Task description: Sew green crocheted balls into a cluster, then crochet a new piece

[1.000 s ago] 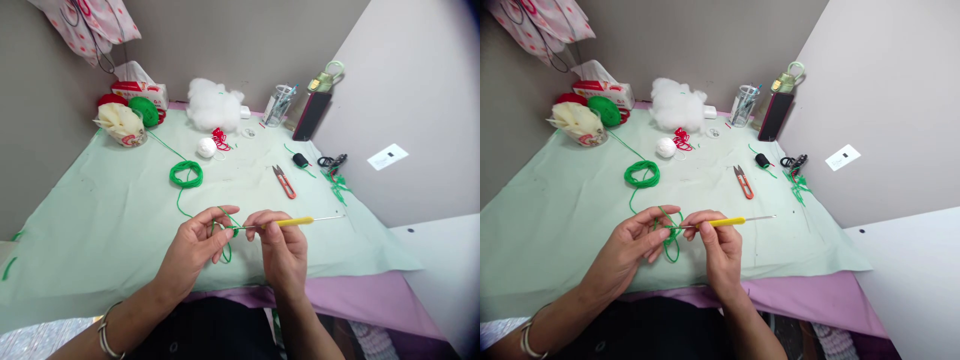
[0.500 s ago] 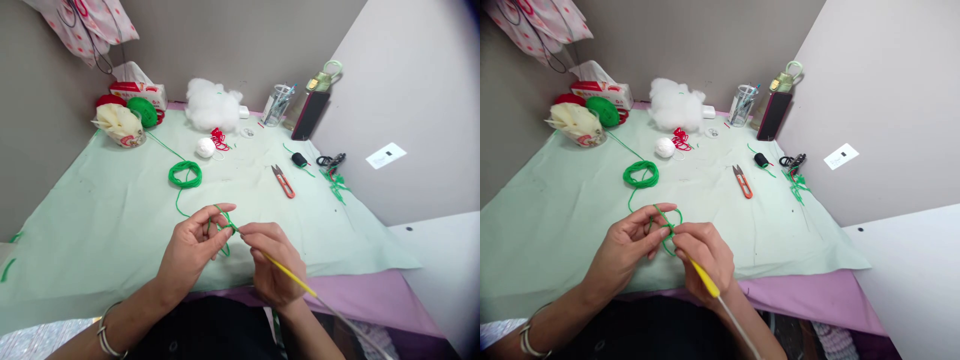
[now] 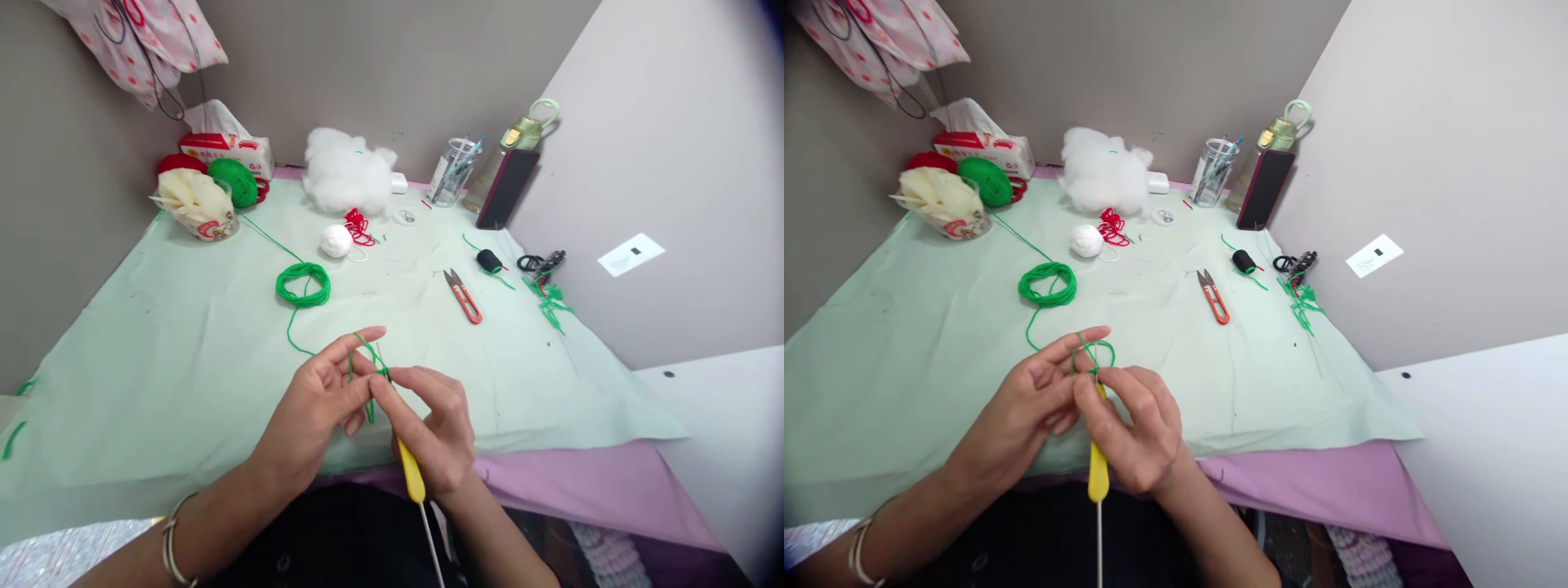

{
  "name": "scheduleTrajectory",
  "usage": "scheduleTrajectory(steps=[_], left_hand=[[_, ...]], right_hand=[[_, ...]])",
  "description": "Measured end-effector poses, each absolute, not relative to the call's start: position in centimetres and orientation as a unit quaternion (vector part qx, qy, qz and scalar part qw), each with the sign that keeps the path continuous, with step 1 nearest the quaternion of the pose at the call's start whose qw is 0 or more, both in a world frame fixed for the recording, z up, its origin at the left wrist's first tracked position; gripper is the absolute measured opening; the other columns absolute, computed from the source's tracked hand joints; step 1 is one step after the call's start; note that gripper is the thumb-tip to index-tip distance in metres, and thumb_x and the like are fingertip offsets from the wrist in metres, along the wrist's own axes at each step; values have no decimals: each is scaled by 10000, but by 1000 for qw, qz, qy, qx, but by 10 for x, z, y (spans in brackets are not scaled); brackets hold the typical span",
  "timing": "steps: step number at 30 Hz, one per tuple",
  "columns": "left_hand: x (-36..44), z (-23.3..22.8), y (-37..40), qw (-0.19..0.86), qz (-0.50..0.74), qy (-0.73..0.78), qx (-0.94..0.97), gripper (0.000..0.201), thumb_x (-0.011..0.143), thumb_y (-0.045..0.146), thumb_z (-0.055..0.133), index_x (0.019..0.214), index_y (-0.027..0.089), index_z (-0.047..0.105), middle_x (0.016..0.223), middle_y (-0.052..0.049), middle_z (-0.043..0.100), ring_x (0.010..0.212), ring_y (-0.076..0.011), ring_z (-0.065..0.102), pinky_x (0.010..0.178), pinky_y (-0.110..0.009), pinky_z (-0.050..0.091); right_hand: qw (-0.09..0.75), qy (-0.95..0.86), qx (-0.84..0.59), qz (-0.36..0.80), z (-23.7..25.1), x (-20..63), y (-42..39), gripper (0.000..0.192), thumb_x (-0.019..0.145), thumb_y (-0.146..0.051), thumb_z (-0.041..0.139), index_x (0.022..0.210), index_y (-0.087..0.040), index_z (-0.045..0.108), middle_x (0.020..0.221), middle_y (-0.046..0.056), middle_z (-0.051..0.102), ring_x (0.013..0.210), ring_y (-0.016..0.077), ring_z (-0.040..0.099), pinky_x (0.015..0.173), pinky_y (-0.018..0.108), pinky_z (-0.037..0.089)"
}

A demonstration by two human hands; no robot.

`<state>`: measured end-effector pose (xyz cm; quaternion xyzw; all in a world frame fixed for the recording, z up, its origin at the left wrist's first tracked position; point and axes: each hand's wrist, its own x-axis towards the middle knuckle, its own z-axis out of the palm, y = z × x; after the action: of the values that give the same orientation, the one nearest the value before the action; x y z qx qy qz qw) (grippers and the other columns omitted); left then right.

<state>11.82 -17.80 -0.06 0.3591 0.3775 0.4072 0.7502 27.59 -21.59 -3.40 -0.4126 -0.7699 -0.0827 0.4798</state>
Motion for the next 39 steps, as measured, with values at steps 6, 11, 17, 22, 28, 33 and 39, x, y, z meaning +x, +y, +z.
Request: scheduleTrajectory(steps=[6,11,17,22,28,33,39], left_hand=[[113,-1,-170,811,384,336,285,380,828,251,827,1199,199,764,711,56,472,491,-4,220,428,-141,244],[118,-1,-175,779,395,340,348,359,836,281,827,1186,231,766,845,12,603,493,-1,357,425,-145,294],[122,-6,-176,780,412,344,321,412,826,293,844,1223,228,752,739,49,523,481,-7,341,430,-142,316],[118,-8,-170,842,370,305,246,275,852,246,806,1119,180,806,630,83,323,494,-19,173,423,-118,263],[119,-11,-174,765,408,343,361,271,843,261,815,1114,260,803,940,-16,660,809,-101,580,721,-179,488],[120,-14,-178,731,416,366,397,405,838,296,829,1235,296,750,997,-27,669,1015,-185,598,895,-276,487],[116,-12,-178,722,424,365,408,336,859,314,803,1192,333,770,933,-1,604,919,-148,554,815,-241,474]], right_hand=[[645,-614,-425,166,-25,273,-212,274,998,-100,516,1115,-227,728,929,61,704,814,179,662,721,346,573],[662,-565,-410,274,-22,267,-206,211,1022,-165,535,1037,-226,737,942,53,726,817,171,686,688,319,581],[582,-686,-436,36,-33,265,-212,376,946,-56,612,1241,-258,726,1096,89,731,948,206,718,741,337,618],[635,-617,-450,116,-27,271,-212,300,971,-60,560,1124,-235,749,944,56,716,838,177,682,713,328,584],[659,-566,-409,280,-20,270,-205,209,1004,-151,574,1033,-234,763,947,42,733,812,154,662,729,311,554],[671,-523,-412,326,-28,272,-206,209,1014,-165,578,1058,-238,769,948,32,733,775,130,652,725,288,547],[684,-477,-366,412,-28,277,-205,232,1058,-242,515,1038,-232,746,961,33,741,772,127,679,736,290,570]])
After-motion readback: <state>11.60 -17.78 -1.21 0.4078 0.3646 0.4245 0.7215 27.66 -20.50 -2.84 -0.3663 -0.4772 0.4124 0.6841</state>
